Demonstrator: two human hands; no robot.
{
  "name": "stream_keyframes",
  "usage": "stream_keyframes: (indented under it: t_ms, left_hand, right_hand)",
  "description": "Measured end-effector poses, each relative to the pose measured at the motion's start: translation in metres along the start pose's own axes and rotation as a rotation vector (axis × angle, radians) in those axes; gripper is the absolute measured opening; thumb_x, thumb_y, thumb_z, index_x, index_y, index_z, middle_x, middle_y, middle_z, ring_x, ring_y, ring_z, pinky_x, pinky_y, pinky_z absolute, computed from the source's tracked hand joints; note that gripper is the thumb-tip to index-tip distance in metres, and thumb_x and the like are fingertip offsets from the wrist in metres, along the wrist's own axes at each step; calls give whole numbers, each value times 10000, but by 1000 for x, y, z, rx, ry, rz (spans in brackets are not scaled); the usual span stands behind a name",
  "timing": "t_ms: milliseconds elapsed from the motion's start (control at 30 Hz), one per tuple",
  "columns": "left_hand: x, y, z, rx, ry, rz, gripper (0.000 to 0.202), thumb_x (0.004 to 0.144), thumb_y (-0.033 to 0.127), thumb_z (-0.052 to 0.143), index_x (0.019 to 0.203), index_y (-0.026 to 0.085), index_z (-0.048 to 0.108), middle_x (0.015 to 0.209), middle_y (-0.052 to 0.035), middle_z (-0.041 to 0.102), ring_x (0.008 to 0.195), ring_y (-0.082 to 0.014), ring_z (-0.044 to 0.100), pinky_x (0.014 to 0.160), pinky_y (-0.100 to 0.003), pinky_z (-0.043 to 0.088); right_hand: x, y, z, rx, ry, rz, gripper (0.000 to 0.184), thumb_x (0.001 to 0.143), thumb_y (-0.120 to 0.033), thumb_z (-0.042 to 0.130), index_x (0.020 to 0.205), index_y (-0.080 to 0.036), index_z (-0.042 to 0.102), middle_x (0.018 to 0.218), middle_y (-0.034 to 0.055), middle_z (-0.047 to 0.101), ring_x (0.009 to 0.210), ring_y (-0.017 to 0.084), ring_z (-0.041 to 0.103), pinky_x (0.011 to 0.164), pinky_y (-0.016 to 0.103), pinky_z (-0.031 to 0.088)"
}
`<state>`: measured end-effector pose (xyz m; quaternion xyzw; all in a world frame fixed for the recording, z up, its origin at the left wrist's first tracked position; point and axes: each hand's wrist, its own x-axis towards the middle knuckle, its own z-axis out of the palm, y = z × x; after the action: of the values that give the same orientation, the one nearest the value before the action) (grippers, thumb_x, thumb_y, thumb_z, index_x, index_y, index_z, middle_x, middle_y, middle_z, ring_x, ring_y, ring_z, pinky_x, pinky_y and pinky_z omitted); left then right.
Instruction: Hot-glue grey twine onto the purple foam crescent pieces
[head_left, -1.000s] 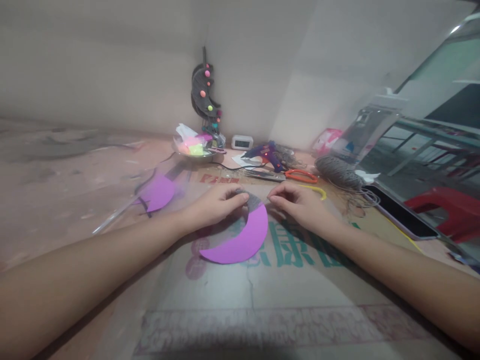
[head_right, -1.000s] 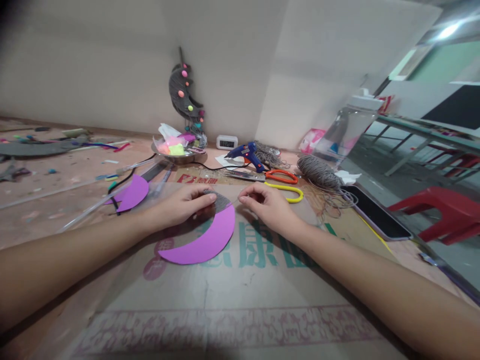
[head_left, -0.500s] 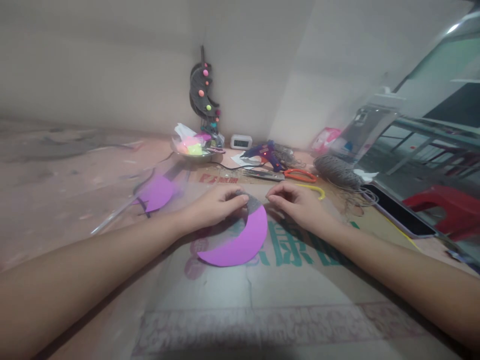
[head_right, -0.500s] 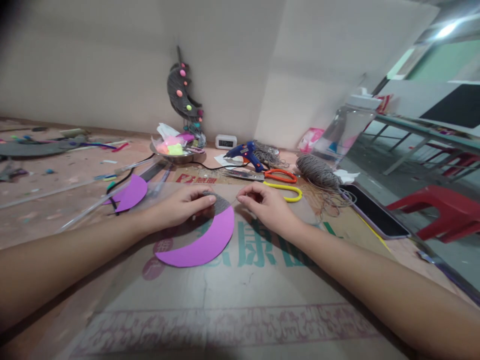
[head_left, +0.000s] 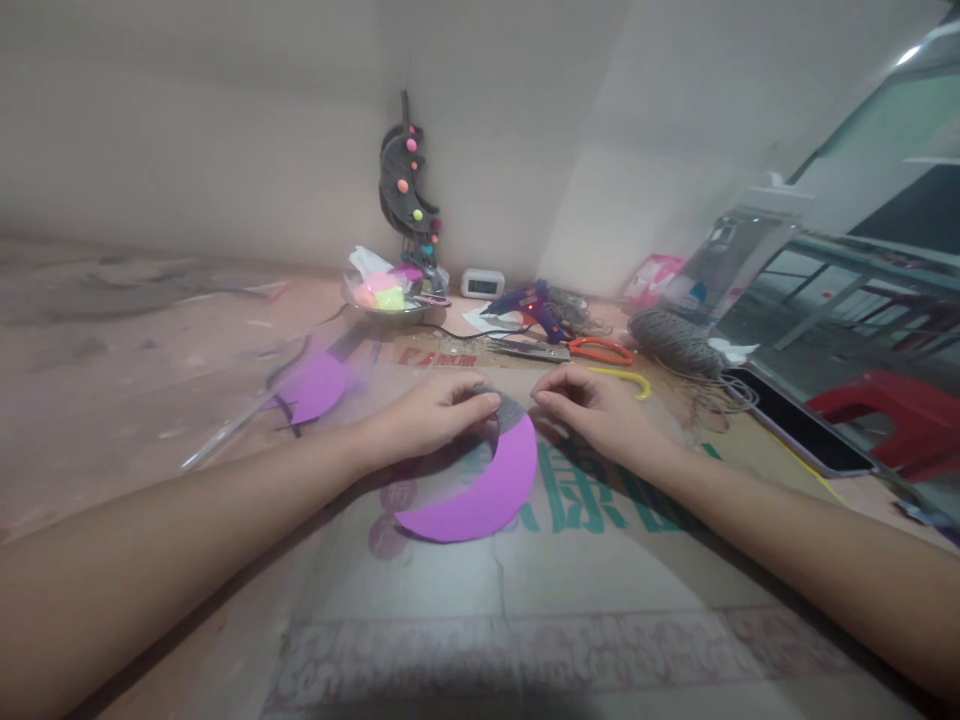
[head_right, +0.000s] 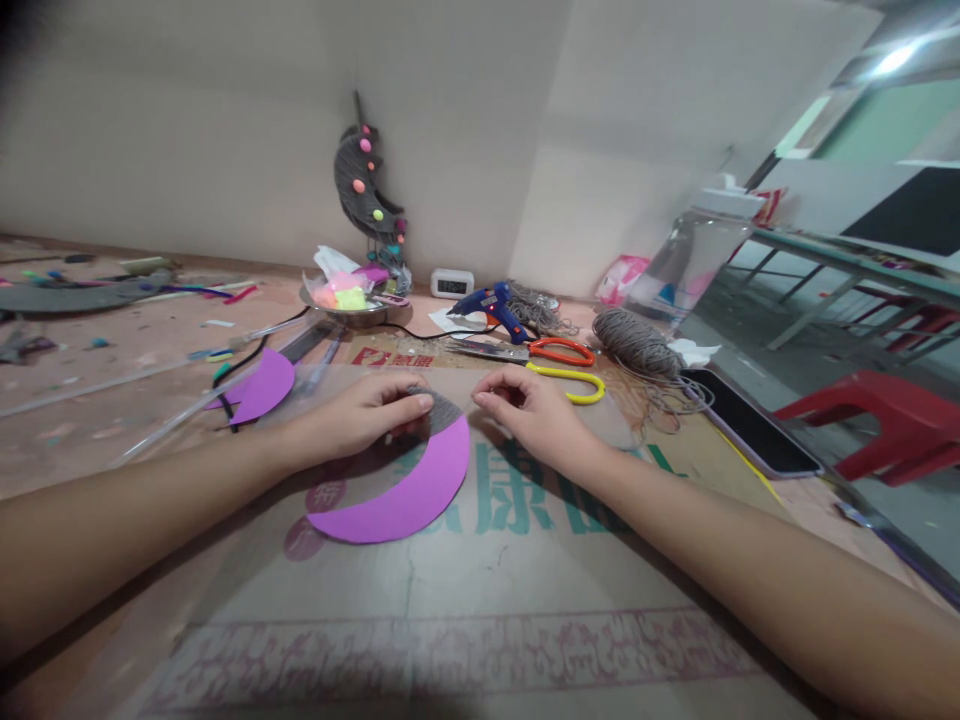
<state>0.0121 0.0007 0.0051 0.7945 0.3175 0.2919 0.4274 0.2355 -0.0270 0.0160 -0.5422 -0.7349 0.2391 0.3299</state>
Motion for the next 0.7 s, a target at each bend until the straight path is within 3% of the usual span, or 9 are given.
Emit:
stream_keyframes:
  t_ms: [533, 700]
  left_hand:
    - [-1, 5, -1, -180, -92, -93, 294, 879, 398, 490, 719, 156, 534, 601, 23, 506, 500, -76, 428, 471, -194, 351]
    - [1, -2, 1, -223, -52, -90, 324, 880, 430, 502, 711, 154, 519, 614, 22, 495, 519, -72, 429, 477, -191, 345]
  right_hand:
    - [1, 4, 1, 16, -17, -11, 180, 832, -336, 583, 836, -168, 647, 720, 17, 636, 623, 137, 562, 593, 273, 441]
    - [2, 5, -1, -25, -54, -80, 172, 854, -290, 565, 852, -182, 699, 843, 44, 676, 766, 167, 619, 710, 305, 478]
